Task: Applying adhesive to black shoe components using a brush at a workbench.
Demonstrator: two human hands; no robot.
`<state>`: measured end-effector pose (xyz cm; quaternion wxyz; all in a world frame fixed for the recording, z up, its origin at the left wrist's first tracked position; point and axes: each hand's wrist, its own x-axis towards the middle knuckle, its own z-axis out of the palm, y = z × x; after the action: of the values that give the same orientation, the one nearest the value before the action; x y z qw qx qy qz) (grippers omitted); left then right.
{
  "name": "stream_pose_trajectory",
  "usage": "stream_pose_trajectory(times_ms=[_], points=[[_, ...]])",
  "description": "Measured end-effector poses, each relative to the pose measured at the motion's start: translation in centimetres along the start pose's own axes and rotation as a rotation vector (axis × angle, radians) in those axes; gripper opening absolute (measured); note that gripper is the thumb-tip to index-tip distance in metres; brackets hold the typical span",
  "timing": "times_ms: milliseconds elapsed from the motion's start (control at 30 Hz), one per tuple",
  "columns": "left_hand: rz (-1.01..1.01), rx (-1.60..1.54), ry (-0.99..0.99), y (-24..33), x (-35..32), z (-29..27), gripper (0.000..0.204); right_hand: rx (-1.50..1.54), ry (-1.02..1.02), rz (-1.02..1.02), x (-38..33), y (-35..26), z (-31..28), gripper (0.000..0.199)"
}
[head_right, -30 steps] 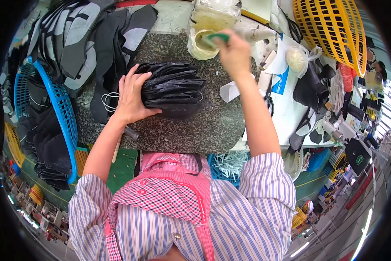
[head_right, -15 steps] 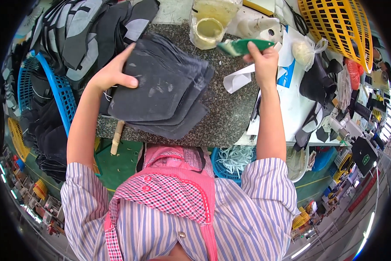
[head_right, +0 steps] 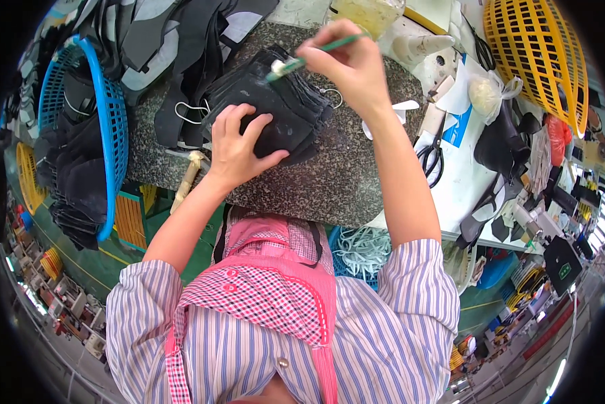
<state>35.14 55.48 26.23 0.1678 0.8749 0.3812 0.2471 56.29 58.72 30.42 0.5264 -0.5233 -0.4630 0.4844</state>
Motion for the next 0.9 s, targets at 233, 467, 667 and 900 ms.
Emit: stream_pose_trajectory(times_ms=[233,467,667,900], points=[[-0.067,0.015,0.039,0.7,0.5,0.7,0.054,-0.575,-0.064,0.062,1.8,1.5,-0.7,0.031],[-0.009,0.014,0.081,1.6,0.1,1.8,0.034,-0.161,0.046,0.005,4.2,0.2,1.7,0.025],[0.141,-0.04,0.098,0.9,-0.2,2.2,0.028,-0.633,-0.021,-0.029,3.3,1.5,0.4,0.021],[0.248,-0.019,0.071,0.3,-0.1,2.1,0.024,-0.204,-0.085,0.19,2.3,-0.7,-0.5,0.02]])
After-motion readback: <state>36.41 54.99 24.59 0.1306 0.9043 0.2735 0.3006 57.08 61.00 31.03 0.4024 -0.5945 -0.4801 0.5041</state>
